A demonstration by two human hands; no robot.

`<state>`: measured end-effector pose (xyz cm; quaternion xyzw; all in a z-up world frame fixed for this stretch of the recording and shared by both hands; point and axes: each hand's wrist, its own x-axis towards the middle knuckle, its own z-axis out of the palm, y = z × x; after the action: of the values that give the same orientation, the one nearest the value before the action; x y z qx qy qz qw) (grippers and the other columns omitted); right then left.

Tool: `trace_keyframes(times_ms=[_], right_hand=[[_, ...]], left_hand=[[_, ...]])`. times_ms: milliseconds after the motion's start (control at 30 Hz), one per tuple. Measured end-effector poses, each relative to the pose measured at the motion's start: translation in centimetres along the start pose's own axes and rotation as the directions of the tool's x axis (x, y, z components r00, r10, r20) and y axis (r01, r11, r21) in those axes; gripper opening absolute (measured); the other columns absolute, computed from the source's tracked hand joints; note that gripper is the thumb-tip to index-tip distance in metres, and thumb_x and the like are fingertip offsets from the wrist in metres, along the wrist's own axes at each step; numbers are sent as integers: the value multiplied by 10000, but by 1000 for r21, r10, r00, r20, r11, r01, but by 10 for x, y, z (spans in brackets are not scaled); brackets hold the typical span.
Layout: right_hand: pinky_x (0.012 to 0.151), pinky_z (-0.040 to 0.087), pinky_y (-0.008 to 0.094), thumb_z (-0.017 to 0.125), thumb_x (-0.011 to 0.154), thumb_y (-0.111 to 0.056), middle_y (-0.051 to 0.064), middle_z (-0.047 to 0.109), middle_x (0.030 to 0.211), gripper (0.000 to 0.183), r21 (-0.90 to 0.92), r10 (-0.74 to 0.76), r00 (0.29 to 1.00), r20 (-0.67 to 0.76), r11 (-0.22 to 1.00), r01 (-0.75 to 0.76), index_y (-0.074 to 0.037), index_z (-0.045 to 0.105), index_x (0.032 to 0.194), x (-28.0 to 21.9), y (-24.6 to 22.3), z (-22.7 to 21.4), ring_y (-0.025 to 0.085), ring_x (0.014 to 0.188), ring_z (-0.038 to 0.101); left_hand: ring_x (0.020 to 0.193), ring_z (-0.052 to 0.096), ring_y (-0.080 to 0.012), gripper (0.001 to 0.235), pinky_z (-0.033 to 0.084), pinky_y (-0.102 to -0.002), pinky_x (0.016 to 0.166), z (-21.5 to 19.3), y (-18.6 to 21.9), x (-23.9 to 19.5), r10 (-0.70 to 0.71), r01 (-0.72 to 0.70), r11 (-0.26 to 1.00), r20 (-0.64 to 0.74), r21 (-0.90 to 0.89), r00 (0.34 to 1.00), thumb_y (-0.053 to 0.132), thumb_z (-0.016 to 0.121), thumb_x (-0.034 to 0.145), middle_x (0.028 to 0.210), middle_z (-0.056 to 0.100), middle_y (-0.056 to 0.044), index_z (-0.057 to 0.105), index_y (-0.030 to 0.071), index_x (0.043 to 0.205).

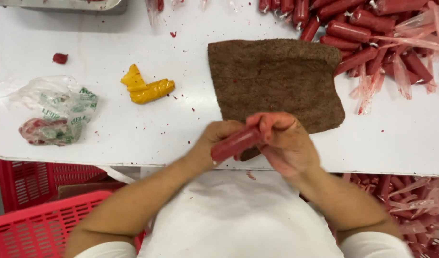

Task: The person repeatedly picks up small red sausages, places them into clear plastic bags, and ties the bags closed by hand. The wrapped sausages are placed on the table next to a growing pile of finished units.

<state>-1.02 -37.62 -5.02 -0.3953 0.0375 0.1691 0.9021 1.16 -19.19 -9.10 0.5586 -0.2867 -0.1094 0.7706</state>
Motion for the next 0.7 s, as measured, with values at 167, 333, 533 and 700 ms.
trace_keyframes(times_ms=[167, 333, 533, 700], right_hand=[[870, 435, 348, 732, 900, -156, 199, 717, 994, 198, -676, -729, 683, -35, 521, 521, 25, 697, 830, 38, 14, 24, 277, 981, 544], [1083, 321, 452, 711, 933, -158, 53, 769, 950, 142, -831, -399, 763, 508, 6, 556, -112, 775, 815, 35, -45, 11, 403, 1227, 503], [1163, 234, 466, 758, 859, -35, -79, 740, 910, 147, -847, 53, 846, 531, 61, 528, -178, 770, 890, 46, -66, 4, 312, 1228, 454], [1057, 425, 358, 732, 924, -151, -96, 741, 1055, 140, -843, 105, 843, 528, 182, 505, -189, 785, 1048, 49, -61, -8, 291, 1248, 395]], left_hand=[[340, 382, -145, 126, 521, -343, 353, 34, 7, 17, -547, 317, 651, -137, -690, 826, 116, 669, 966, 546, 511, -105, 700, 6, 910], [698, 650, -246, 112, 569, -371, 648, -32, 40, 35, 261, -280, 447, 176, 850, 949, 94, 593, 951, 790, 615, -16, 681, 162, 956], [773, 610, -235, 255, 539, -362, 603, -44, 58, 52, 68, -343, 475, 354, 811, 933, 291, 681, 951, 979, 543, -69, 573, 109, 1092], [869, 519, -261, 377, 480, -387, 529, -37, 37, 54, 2, -293, 703, 410, 648, 912, 377, 755, 927, 948, 475, -74, 506, 94, 917]])
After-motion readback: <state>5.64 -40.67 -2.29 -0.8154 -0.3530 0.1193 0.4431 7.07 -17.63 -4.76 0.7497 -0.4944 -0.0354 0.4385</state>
